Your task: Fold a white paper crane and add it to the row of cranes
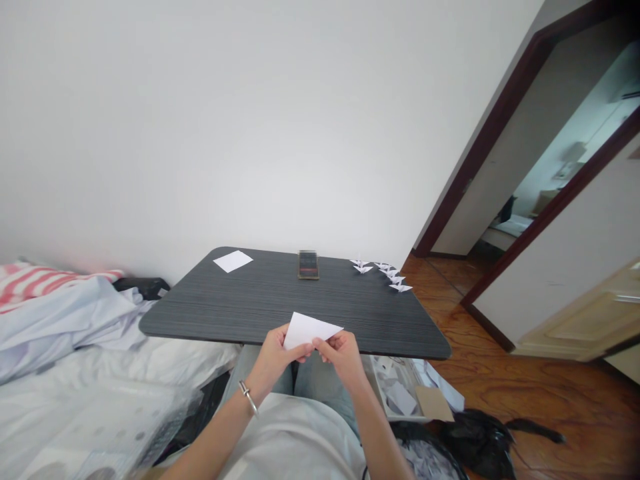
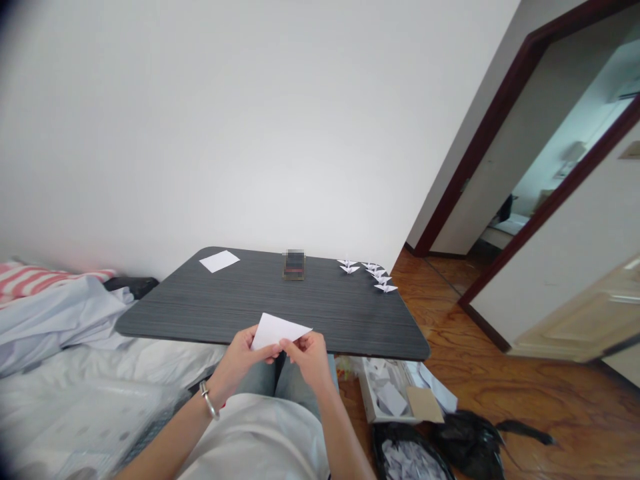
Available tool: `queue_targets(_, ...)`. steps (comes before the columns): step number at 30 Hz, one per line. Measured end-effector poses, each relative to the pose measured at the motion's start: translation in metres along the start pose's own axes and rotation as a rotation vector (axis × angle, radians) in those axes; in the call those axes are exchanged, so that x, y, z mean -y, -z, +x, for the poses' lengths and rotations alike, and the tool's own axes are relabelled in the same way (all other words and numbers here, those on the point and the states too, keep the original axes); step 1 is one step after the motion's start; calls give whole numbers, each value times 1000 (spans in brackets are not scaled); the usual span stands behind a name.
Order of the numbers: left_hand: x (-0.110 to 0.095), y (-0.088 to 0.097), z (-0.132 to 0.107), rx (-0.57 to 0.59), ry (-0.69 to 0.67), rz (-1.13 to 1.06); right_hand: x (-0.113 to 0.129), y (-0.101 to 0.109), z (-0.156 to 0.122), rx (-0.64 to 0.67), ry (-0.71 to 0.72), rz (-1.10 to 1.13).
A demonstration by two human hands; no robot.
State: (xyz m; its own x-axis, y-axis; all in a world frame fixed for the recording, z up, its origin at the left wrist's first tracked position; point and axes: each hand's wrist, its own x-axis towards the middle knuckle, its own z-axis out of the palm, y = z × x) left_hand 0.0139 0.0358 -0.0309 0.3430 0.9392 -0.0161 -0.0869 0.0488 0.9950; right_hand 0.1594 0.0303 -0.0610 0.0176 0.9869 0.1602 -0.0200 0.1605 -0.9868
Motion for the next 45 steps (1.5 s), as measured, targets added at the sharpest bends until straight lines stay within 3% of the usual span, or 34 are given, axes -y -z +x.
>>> queue_targets(8, 0, 1, 2, -37, 2, 22, 9, 13, 2, -39, 43, -14)
queue_targets(18, 5, 2, 3, -52, -12, 40, 10, 26, 6, -181, 82, 25)
queue_targets(30, 3, 4, 3, -67, 24, 44, 9, 38, 5, -61, 91, -58)
queue_targets(45, 3, 3, 3, -68, 52, 62, 18, 36, 1, -71, 130, -104)
